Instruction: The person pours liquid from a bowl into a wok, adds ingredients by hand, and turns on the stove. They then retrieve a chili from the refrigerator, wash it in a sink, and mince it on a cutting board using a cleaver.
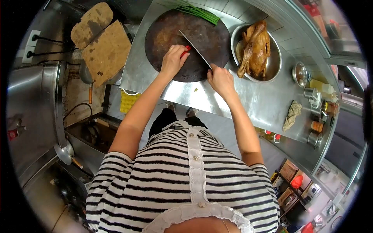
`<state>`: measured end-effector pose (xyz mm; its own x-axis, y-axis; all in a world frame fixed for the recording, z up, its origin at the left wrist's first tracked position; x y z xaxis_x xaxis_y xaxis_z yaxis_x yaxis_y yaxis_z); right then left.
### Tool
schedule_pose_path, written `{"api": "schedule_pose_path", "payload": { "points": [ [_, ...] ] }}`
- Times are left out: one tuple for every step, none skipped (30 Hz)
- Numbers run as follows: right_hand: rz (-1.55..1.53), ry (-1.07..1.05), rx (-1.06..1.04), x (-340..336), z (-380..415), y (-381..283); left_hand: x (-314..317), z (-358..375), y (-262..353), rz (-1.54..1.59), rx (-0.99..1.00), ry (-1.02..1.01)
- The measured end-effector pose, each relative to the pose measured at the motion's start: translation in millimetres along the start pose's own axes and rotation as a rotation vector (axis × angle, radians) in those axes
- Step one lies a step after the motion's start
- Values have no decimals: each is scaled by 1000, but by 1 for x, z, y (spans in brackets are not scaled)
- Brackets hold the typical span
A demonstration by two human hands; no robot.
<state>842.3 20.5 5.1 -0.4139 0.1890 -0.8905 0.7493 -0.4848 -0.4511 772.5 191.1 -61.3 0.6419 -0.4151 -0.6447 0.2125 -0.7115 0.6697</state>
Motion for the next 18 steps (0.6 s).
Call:
{"api": "schedule_pose_path", "payload": {
  "points": [
    [-7,8,-5,0,0,1,1,0,-1,-6,-1,1],
    [4,3,-13,0,1,-1,2,-1,-3,-14,0,-2],
    [15,-2,-21,-1,2,-1,3,-1,-4,-21,2,-7],
    [25,-8,-29,-1,3,-2,4,-2,-6,-29,4,-11],
    [28,1,-40,-1,3,-1,5,-2,-7,-14,14,-1],
    [31,10,-49,-1,3,1,5,-2,-7,1,23,8],
    [34,19,-59,-1,3,3,5,-1,-7,16,33,17],
    [38,10,-52,-2,3,4,5,-1,-8,22,19,12],
    [43,1,-44,-5,4,3,6,-1,-8,29,6,7],
    [48,-8,-37,-6,4,3,6,-1,-9,36,-7,3],
    [72,23,-62,-6,5,1,6,-2,-10,16,-32,-15],
    [96,53,-88,-4,9,0,7,-2,-11,-4,-56,-33],
    [120,82,-113,-2,13,-1,8,-2,-13,-23,-82,-52],
    [163,111,-159,-2,16,-3,9,-3,-13,-13,-74,-42],
    [182,98,-157,-1,18,-5,9,-3,-14,-3,-66,-32],
    [202,84,-154,-1,19,-6,11,-4,-14,9,-59,-21],
    [221,72,-152,-1,19,-7,11,-5,-14,12,-53,-12],
    [234,62,-160,0,18,-8,11,-4,-14,13,-46,-2]
  ]
}}
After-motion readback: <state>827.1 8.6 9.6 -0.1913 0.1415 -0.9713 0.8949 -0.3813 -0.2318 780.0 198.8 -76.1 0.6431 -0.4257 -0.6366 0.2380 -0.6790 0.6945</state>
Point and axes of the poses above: each hand's wrist, its own z-axis away from the middle knuckle, its own x-axis out of the palm, y = z × x, the point moved 3 cm from there along -z, towards the middle knuckle, and after that the axes turned 13 degrees about -x, right-handed, at the moved point
